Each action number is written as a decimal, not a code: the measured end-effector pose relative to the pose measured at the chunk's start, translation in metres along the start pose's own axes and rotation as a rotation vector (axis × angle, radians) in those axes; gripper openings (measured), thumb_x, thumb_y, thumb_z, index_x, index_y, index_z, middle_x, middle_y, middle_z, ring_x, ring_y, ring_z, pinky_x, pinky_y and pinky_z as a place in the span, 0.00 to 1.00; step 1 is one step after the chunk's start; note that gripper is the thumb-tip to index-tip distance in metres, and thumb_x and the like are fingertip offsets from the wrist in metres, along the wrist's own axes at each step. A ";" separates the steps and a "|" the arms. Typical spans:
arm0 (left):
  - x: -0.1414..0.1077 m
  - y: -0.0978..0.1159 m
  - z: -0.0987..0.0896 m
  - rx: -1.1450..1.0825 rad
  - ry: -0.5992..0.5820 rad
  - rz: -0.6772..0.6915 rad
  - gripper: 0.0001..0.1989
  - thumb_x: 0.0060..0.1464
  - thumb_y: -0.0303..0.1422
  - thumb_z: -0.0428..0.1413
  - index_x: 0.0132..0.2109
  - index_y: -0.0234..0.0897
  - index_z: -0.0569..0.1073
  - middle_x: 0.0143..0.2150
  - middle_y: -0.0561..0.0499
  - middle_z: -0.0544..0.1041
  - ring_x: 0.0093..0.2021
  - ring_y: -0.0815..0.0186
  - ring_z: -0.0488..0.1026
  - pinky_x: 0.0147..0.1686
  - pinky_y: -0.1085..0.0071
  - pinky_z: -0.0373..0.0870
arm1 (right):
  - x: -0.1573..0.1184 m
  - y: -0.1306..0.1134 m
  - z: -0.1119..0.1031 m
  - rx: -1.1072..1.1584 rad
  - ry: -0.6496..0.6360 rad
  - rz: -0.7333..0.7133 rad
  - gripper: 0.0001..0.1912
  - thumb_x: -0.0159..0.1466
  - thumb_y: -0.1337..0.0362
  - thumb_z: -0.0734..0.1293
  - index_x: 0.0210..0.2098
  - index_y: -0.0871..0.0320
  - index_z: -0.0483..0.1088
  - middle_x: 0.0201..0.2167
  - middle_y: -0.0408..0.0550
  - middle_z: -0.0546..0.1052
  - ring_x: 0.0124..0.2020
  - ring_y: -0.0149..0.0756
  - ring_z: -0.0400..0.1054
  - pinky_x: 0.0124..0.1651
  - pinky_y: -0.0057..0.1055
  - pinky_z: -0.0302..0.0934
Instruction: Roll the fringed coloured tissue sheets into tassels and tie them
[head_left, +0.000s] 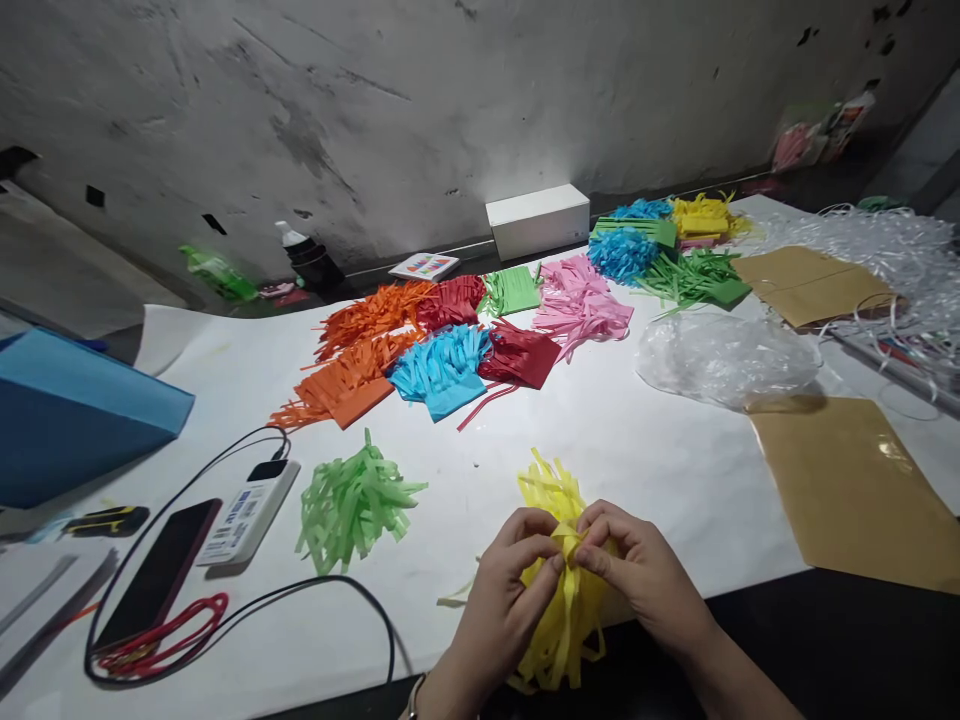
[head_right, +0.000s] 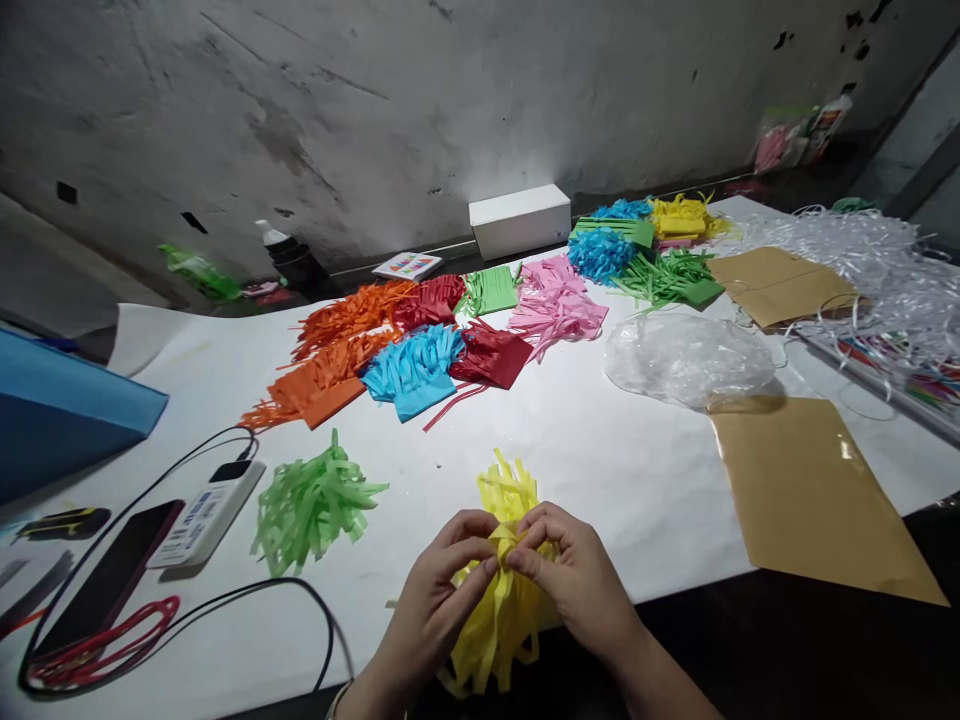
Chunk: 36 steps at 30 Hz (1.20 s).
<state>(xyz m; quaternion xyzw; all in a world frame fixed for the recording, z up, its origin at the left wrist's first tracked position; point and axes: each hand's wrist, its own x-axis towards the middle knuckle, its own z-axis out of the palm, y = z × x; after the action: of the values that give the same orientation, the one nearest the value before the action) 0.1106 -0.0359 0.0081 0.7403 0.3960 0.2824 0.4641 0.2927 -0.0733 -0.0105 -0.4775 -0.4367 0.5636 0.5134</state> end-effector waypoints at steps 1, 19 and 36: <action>0.001 0.000 -0.001 -0.009 0.002 -0.011 0.09 0.62 0.31 0.53 0.33 0.38 0.74 0.42 0.47 0.72 0.45 0.61 0.72 0.46 0.67 0.68 | 0.000 -0.001 -0.001 -0.012 -0.004 0.000 0.13 0.62 0.57 0.72 0.26 0.56 0.70 0.35 0.43 0.71 0.40 0.36 0.68 0.47 0.30 0.60; -0.001 0.006 -0.006 0.152 -0.018 0.029 0.07 0.66 0.30 0.48 0.38 0.39 0.68 0.44 0.46 0.72 0.45 0.62 0.71 0.45 0.66 0.68 | -0.002 -0.016 0.002 -0.643 0.069 -0.203 0.07 0.65 0.69 0.63 0.31 0.54 0.63 0.31 0.42 0.71 0.34 0.36 0.67 0.36 0.31 0.61; 0.010 0.011 -0.032 0.217 -0.243 0.173 0.07 0.65 0.30 0.52 0.37 0.39 0.71 0.45 0.45 0.75 0.43 0.63 0.75 0.42 0.69 0.74 | -0.005 -0.017 0.000 -0.535 -0.002 -0.097 0.03 0.65 0.67 0.61 0.36 0.54 0.66 0.33 0.43 0.73 0.34 0.35 0.69 0.29 0.28 0.60</action>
<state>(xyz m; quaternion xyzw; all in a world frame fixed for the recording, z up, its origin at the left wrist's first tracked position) 0.0946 -0.0157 0.0316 0.8460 0.3000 0.1856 0.3997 0.2956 -0.0771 0.0065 -0.5743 -0.5929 0.4033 0.3950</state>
